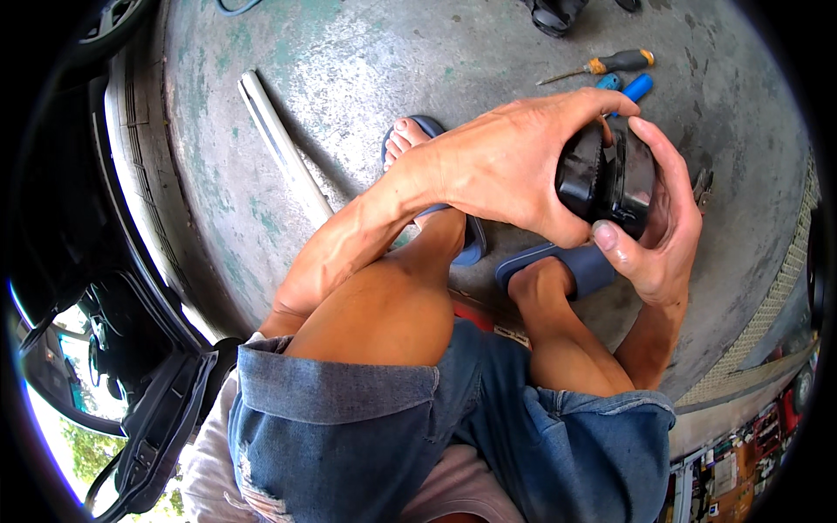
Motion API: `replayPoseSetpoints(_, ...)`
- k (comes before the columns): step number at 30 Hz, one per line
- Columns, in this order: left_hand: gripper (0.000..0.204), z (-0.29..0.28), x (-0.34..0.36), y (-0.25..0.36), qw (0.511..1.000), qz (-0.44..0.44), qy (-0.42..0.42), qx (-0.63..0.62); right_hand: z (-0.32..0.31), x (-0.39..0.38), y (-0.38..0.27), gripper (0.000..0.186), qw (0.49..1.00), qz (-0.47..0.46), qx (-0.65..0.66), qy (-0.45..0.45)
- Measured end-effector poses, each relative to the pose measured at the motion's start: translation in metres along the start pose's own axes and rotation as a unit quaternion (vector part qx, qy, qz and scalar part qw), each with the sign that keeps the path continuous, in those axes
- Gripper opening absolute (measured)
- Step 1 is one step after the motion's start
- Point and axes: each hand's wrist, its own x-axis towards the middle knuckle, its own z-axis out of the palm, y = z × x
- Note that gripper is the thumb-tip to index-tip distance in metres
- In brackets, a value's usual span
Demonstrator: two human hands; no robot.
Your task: The person disassembles a black plastic automotive component by hand, separating its housing and internal parts, and then uses pliers to grip and pull on internal wires or connectors.
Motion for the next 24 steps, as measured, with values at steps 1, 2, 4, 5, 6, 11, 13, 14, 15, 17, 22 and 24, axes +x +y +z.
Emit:
replayPoseSetpoints(1, 0.096, 0.0, 0.0, 0.002, 1.0, -0.016, -0.007, -0.012, -0.003, -0.001, 0.002, 0.088, 1.0, -0.002, 0.001, -0.001)
replayPoseSetpoints(2, 0.094, -0.001, -0.001, 0.003, 0.999, -0.031, -0.013, -0.024, -0.004, -0.001, 0.003, 0.087, 1.0, -0.004, 0.003, -0.003)
replayPoseSetpoints(4, 0.09, 0.0, -0.001, 0.002, 0.999, -0.033, -0.01, -0.014, -0.003, -0.002, 0.005, 0.087, 1.0, -0.013, 0.006, -0.003)
replayPoseSetpoints(5, 0.086, 0.001, -0.001, 0.001, 0.999, -0.036, -0.009, -0.005, -0.003, -0.002, 0.006, 0.087, 1.0, -0.021, 0.009, -0.003)
replayPoseSetpoints(6, 0.086, 0.002, -0.001, 0.001, 0.999, -0.035, -0.006, -0.006, -0.003, -0.002, 0.006, 0.087, 1.0, -0.021, 0.007, -0.005)
replayPoseSetpoints(11, 0.072, 0.003, -0.004, 0.01, 0.999, -0.032, 0.031, 0.028, 0.0, -0.003, 0.01, 0.089, 0.999, -0.041, 0.004, 0.004)
replayPoseSetpoints(13, 0.071, 0.001, -0.005, 0.012, 0.998, -0.042, 0.03, 0.033, -0.002, -0.004, 0.012, 0.09, 0.999, -0.033, 0.0, 0.0)
replayPoseSetpoints(14, 0.069, 0.0, -0.006, 0.014, 0.997, -0.053, 0.027, 0.041, -0.002, -0.004, 0.012, 0.09, 1.0, -0.027, -0.002, -0.002)
replayPoseSetpoints(15, 0.069, -0.001, -0.007, 0.013, 0.997, -0.055, 0.031, 0.042, -0.001, -0.004, 0.013, 0.09, 1.0, -0.027, 0.0, -0.007)
replayPoseSetpoints(17, 0.071, -0.001, -0.007, 0.009, 0.998, -0.022, 0.027, 0.045, 0.001, -0.006, 0.015, 0.091, 1.0, -0.019, 0.015, 0.001)
replayPoseSetpoints(22, 0.073, -0.003, -0.01, 0.013, 0.994, -0.106, 0.014, -0.027, 0.003, -0.004, 0.013, 0.092, 1.0, 0.003, 0.017, 0.013)
replayPoseSetpoints(24, 0.072, -0.004, -0.01, 0.012, 0.991, -0.123, 0.014, -0.052, 0.002, -0.002, 0.012, 0.091, 1.0, 0.007, 0.012, 0.015)
